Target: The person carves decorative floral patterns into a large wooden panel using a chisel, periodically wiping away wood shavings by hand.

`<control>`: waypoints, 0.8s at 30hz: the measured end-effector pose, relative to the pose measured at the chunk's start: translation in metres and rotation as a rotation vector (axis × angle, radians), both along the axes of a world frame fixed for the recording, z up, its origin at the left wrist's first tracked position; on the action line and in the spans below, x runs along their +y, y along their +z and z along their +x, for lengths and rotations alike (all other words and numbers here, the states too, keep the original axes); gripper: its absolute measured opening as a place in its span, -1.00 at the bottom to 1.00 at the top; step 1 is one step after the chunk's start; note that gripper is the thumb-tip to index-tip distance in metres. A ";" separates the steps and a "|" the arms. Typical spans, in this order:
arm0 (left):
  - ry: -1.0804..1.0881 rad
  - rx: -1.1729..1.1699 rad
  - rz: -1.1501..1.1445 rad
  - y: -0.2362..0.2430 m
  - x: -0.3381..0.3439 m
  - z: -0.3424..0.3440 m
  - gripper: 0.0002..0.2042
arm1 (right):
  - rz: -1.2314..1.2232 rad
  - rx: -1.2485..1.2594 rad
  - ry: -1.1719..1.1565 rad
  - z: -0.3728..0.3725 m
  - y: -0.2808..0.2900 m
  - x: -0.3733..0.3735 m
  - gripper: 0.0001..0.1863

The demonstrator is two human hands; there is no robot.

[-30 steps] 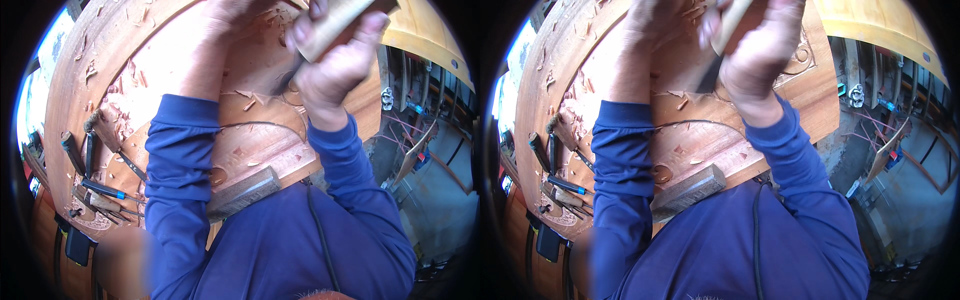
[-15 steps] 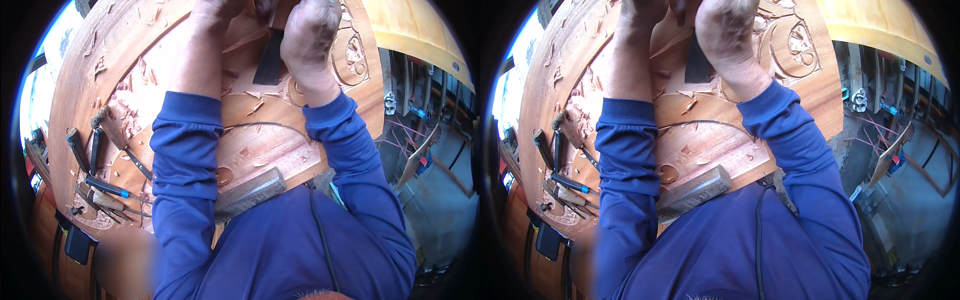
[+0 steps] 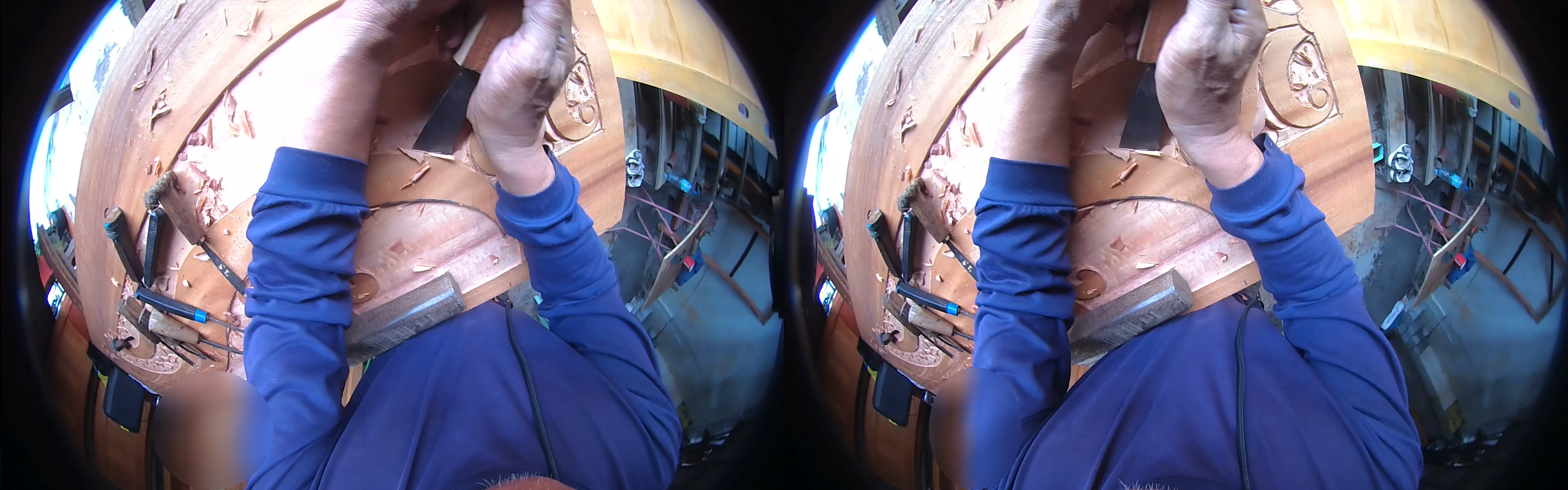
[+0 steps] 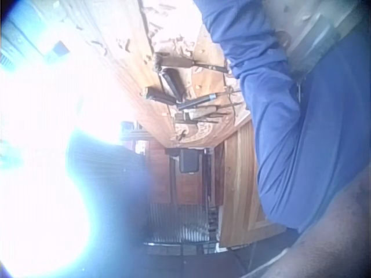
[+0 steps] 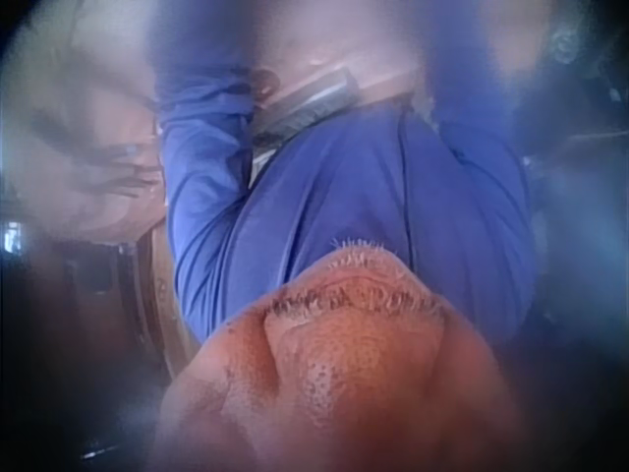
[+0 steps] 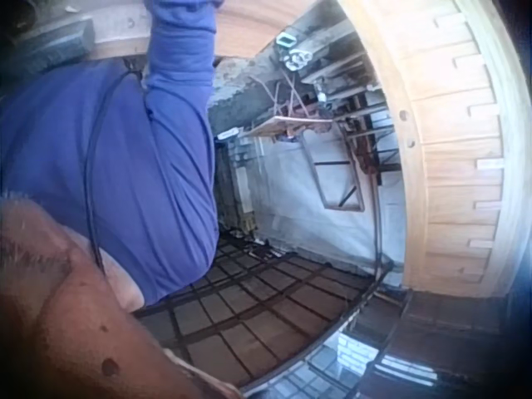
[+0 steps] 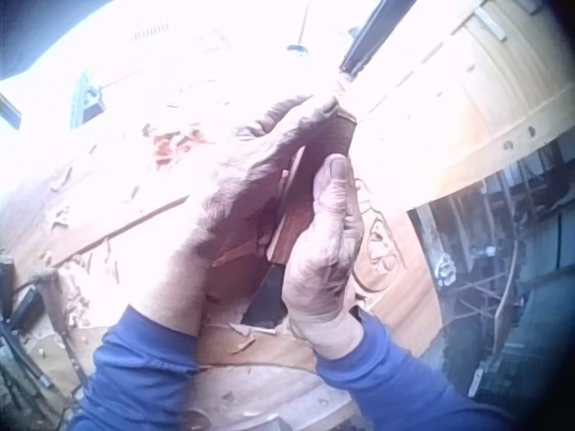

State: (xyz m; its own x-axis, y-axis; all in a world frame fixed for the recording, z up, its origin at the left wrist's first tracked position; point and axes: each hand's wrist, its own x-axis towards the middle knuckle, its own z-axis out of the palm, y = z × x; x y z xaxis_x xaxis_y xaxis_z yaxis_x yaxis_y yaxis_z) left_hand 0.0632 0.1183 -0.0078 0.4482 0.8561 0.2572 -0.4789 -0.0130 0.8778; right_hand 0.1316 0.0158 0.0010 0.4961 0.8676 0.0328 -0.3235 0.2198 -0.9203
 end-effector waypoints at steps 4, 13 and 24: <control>0.004 -0.015 -0.008 0.000 -0.001 -0.005 -0.25 | -0.038 0.344 0.149 -0.007 0.027 -0.005 -0.38; -0.022 -0.078 -0.027 0.011 0.013 -0.024 -0.20 | -0.038 -0.522 -0.155 0.005 -0.010 0.022 -0.48; 0.119 -0.384 -0.179 0.000 0.051 -0.054 -0.23 | -0.062 0.298 0.323 -0.020 0.014 0.012 -0.46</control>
State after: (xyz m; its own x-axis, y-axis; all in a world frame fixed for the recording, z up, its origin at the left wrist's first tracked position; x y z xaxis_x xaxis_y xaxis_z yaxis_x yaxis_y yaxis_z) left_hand 0.0089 0.1690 -0.0078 0.2445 0.9423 0.2288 -0.7753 0.0483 0.6298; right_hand 0.1121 0.0274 0.0147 0.1786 0.9756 -0.1278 -0.6199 0.0108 -0.7846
